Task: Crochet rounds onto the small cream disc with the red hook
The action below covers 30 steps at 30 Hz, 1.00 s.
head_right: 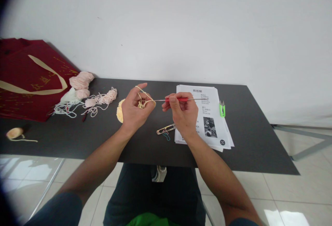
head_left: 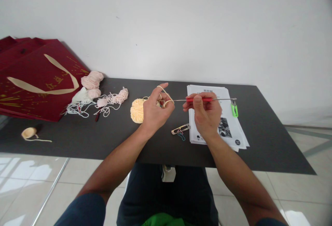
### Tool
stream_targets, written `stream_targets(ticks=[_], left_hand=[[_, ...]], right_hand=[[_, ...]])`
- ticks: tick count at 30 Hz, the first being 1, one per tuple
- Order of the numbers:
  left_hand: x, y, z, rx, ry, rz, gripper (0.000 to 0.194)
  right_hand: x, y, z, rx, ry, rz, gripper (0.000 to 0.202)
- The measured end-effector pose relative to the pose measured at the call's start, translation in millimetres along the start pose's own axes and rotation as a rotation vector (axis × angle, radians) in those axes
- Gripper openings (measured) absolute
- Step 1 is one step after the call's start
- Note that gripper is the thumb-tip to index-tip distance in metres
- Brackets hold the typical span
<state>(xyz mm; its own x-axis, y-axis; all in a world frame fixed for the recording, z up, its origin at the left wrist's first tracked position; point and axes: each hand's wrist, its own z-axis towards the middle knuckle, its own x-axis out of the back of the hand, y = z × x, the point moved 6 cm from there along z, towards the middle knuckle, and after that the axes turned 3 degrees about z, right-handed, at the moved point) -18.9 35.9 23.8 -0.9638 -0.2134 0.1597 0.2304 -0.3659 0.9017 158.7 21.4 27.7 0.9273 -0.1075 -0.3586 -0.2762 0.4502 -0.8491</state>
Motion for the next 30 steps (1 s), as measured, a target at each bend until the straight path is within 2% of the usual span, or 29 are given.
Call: stream_targets(ticks=[3, 9, 12, 16, 19, 23, 26, 30], left_hand=[[-6.0, -7.6, 3.5, 0.164, -0.113, -0.246, 0.061], [-13.6, -13.6, 7.7, 0.392, -0.262, -0.528, 0.062], [-15.2, -14.5, 7.6, 0.45, -0.279, -0.607, 0.062], [-16.0, -17.5, 7.2, 0.473, -0.252, -0.673, 0.061], [-17.1, -19.5, 6.2, 0.465, -0.233, -0.685, 0.059], [-13.2, -18.4, 6.3, 0.395, -0.134, -0.647, 0.057], [-11.1, -15.2, 5.4, 0.349, -0.091, -0.599, 0.057], [-13.4, -12.3, 2.0, 0.345, -0.105, -0.568, 0.059]], right_hand=[[6.7, 9.1, 8.8, -0.143, 0.037, 0.048, 0.03], [14.8, 27.0, 18.8, -0.478, -0.035, 0.113, 0.043], [15.1, 30.0, 18.0, -0.555, -0.083, 0.152, 0.042], [8.9, 32.1, 12.1, -0.619, -0.134, 0.237, 0.032], [2.1, 35.2, 5.7, -0.621, -0.122, 0.313, 0.024], [-5.8, 40.7, -4.8, -0.563, -0.052, 0.365, 0.021], [-9.4, 40.1, -11.5, -0.471, 0.004, 0.365, 0.019], [-10.6, 33.2, -15.8, -0.306, 0.058, 0.303, 0.026]])
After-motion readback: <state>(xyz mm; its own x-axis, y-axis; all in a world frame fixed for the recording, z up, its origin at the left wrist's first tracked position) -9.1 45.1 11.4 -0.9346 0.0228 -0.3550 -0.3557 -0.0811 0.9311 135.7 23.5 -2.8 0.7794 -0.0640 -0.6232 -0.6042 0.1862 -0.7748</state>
